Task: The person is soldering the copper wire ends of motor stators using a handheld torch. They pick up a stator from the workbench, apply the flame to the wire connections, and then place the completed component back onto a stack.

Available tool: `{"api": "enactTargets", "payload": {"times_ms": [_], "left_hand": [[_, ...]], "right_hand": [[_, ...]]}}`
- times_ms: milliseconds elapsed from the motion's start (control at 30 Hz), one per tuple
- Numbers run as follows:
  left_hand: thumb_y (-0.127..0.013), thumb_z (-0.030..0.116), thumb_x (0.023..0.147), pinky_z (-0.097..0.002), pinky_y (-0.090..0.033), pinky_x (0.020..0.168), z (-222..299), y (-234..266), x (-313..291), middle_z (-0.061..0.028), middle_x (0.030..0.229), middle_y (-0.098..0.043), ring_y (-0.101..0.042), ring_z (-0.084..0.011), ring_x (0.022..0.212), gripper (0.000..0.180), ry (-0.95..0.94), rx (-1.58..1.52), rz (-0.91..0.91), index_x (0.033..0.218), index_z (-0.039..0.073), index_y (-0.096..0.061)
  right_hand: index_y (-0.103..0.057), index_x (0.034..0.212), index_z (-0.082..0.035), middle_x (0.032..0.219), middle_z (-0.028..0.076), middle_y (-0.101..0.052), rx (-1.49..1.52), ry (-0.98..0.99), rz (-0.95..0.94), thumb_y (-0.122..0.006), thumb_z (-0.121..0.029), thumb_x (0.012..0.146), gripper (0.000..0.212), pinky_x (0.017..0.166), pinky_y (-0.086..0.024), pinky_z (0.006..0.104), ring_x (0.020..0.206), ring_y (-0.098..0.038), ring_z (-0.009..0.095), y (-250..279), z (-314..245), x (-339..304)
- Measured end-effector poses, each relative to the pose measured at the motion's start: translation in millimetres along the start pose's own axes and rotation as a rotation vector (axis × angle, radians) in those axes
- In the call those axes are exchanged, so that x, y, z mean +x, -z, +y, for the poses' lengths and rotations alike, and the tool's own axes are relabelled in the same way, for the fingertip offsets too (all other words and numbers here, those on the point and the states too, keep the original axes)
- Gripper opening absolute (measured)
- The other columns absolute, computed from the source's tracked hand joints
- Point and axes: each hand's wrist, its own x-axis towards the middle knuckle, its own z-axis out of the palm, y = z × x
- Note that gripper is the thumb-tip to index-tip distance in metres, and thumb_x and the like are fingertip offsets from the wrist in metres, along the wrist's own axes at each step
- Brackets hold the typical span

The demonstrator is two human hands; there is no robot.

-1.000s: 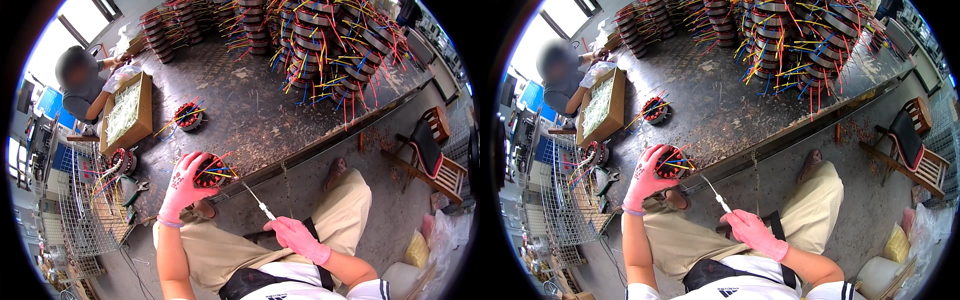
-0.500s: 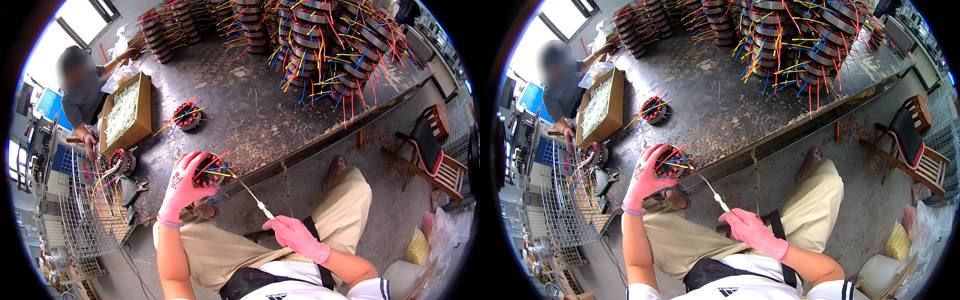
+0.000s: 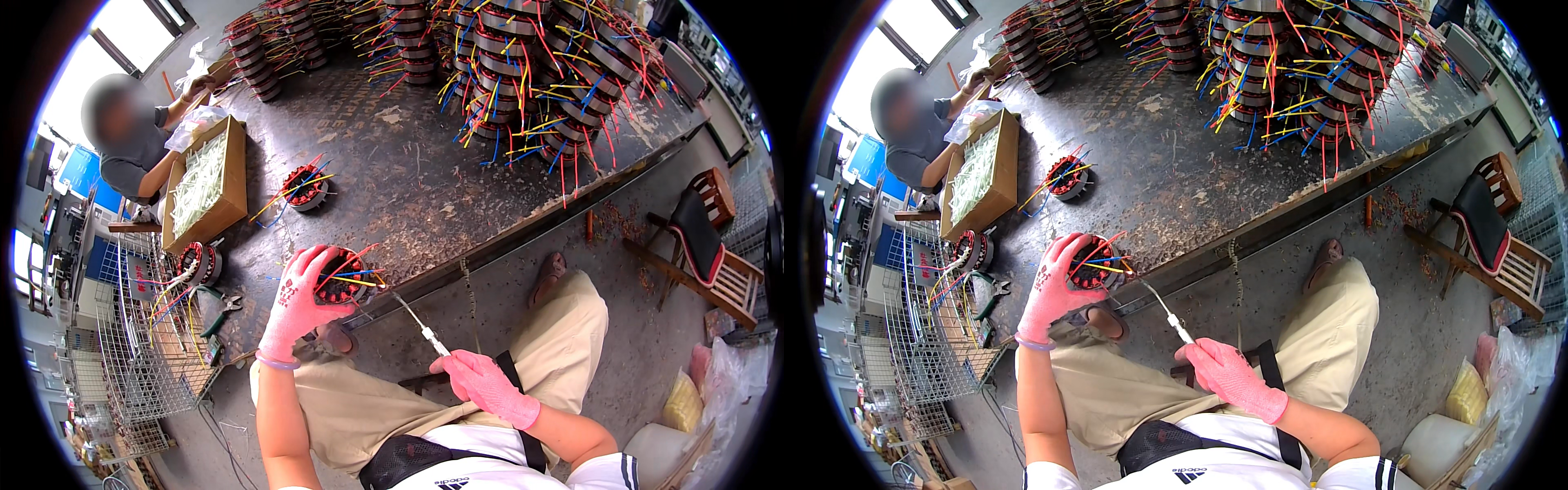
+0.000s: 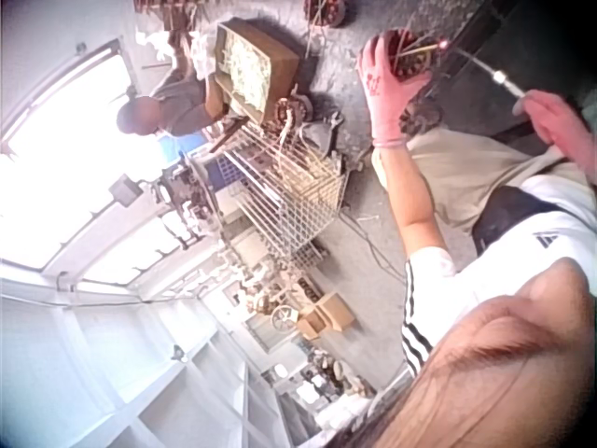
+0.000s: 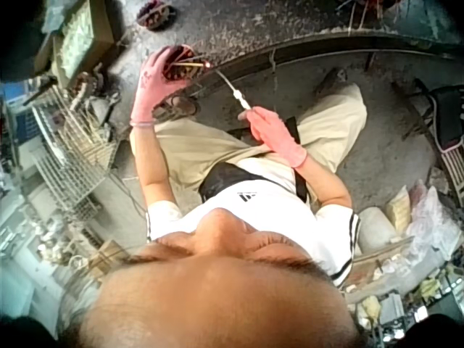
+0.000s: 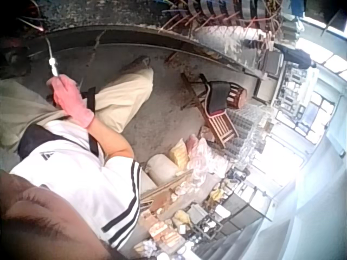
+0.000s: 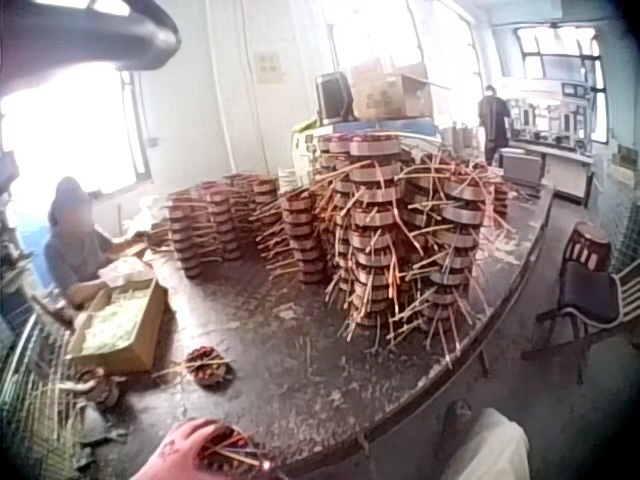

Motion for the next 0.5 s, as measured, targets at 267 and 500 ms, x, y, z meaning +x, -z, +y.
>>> {"api": "enactTargets", "payload": {"times_ms": [267,500], "left_hand": [[-0.091,0.024,0.051,-0.0493,-0.038,0.109,-1.8,-1.0,-0.2,-0.0163,0.133,-0.054,-0.047,-0.0395,0.127,0.091,0.019,-0.017,-0.009,0.132,0.005,-0.055],[-0.090,0.022,0.051,-0.0470,-0.038,0.109,0.4,0.4,-1.0,-0.0166,0.134,-0.054,-0.048,-0.0386,0.127,0.089,0.015,-0.006,-0.003,0.132,0.004,-0.055]], "right_hand": [[-0.066,0.104,-0.002,0.060,-0.003,-0.045,-0.006,-0.015,-0.001,-0.047,-0.027,0.104,0.031,0.048,-0.032,0.0236,0.053,-0.041,0.005,-3.1,-3.6,-1.5],[-0.066,0.104,-0.003,0.060,-0.002,-0.045,-0.019,0.007,-0.007,-0.047,-0.028,0.104,0.031,0.047,-0.032,0.0237,0.052,-0.041,0.005,-2.7,-2.9,-1.0]]}}
